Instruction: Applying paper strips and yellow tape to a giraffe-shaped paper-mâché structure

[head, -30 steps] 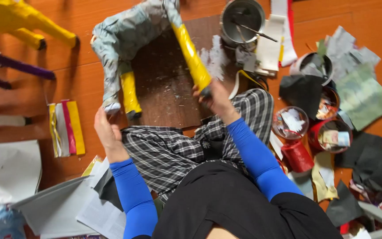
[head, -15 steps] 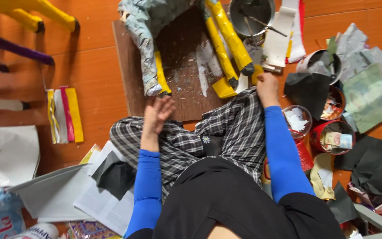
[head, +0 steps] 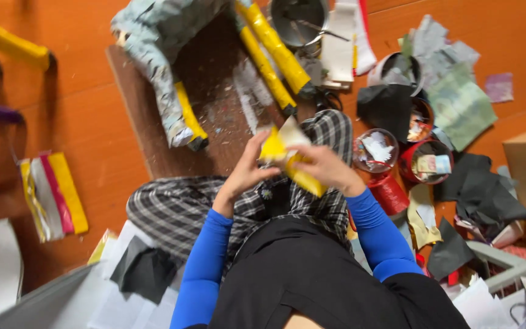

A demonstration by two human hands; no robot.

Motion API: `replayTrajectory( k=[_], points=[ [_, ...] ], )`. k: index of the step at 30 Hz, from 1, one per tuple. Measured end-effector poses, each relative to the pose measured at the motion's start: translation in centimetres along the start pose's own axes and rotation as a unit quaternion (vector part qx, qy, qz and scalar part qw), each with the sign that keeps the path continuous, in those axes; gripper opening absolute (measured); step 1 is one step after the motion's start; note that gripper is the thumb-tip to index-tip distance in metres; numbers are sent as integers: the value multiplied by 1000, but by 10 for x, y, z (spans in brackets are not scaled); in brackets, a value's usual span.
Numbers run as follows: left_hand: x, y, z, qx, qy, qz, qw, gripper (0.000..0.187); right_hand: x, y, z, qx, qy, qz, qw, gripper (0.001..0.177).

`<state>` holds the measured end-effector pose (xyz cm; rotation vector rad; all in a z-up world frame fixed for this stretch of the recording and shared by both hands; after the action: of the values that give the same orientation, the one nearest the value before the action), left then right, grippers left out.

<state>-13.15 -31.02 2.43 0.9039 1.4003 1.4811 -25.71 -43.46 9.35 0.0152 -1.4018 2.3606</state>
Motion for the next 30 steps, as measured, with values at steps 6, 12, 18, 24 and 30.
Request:
replayTrajectory(
  k=[6, 12, 18, 24, 30],
  points=[
    [2, 13, -21, -29, -59, -26, 997, 40, 2, -74, 1, 3, -40, 36, 999, 52],
    [10, 40, -11, -17, -59, -34, 998, 51, -4, -100, -15, 27, -84, 38, 995, 51],
    [11, 20, 16, -135, 87, -40, 986, 35, -13, -82, -50, 93, -103, 62, 988, 70],
    [24, -43, 67, -177, 168, -36, 969, 68, -2, -102, -35, 214, -46, 191, 957, 64],
    [45, -69, 78, -227, 161, 37, 960, 64, 18, -17, 58, 443, 142, 88, 881, 35]
  ],
)
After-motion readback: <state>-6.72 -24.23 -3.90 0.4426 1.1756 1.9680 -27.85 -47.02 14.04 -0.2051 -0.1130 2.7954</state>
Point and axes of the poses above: each hand's wrist, its own x-axis away from the middle knuckle, its own z-axis out of the back of the hand, y = z × x, the point moved 10 cm from there along -x, towards the middle knuckle, and after that the axes turned 2 degrees about z, right-handed, at the moved point
